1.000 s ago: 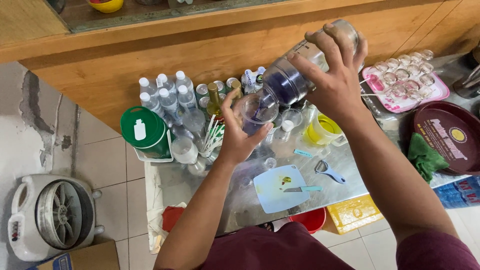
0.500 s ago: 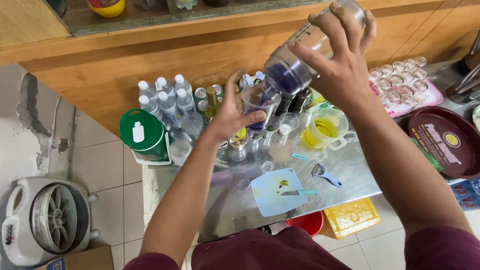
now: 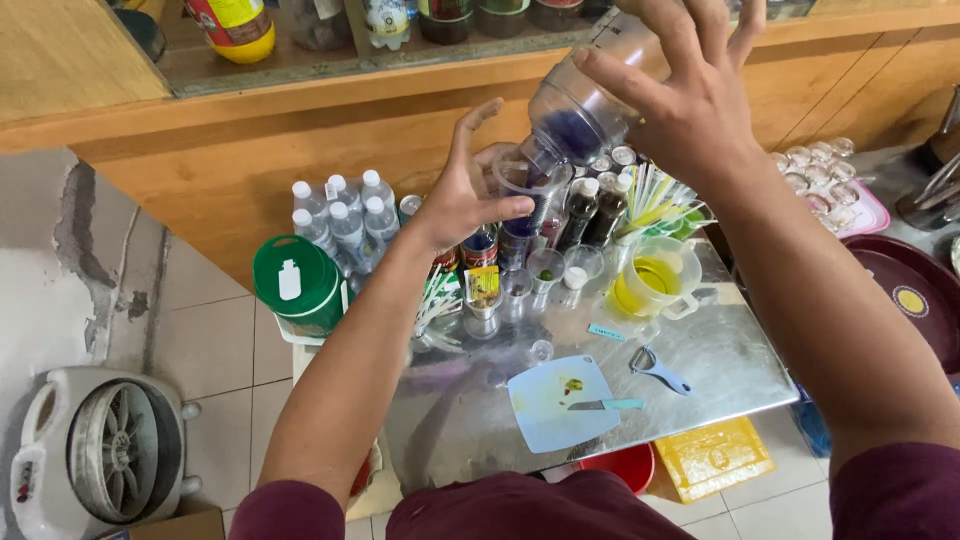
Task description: The person shakes a cocktail shaker, pours a dark liquid into a plastic cup, adds a straw, cuts a lime wedge and places it on the rim, then prepares a second drink by pouring red and yellow liquids into another cup, adds ice, and closes the lid.
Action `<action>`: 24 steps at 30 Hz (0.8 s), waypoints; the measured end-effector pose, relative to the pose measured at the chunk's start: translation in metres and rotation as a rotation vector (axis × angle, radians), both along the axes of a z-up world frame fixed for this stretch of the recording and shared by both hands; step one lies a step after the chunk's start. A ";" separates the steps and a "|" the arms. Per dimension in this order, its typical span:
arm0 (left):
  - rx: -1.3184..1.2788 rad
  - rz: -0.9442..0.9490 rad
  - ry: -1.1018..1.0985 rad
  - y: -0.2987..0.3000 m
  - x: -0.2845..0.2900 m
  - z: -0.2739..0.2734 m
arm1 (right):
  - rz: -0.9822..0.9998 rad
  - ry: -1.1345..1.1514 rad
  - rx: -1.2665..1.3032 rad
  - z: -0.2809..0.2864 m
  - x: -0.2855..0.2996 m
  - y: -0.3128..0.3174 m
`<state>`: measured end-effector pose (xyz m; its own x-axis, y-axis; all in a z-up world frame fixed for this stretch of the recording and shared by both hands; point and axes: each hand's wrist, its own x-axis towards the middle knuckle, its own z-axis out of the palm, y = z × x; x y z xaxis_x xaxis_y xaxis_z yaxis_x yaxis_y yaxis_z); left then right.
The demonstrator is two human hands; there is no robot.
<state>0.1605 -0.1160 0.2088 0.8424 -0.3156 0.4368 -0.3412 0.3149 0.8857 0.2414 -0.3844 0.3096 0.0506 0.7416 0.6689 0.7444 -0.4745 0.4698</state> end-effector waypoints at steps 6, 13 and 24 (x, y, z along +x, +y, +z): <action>-0.023 -0.005 -0.086 0.000 0.008 0.003 | -0.040 -0.046 -0.032 0.013 0.016 0.000; -0.024 0.001 -0.098 -0.003 0.010 0.005 | -0.025 -0.046 -0.060 0.031 0.016 -0.002; -0.082 -0.052 -0.094 -0.014 -0.004 0.013 | -0.042 -0.256 0.061 0.011 0.032 -0.008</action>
<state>0.1568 -0.1301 0.2220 0.7798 -0.3176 0.5394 -0.4029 0.4048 0.8208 0.2732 -0.3923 0.3204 -0.0961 0.7004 0.7072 0.5837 -0.5358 0.6100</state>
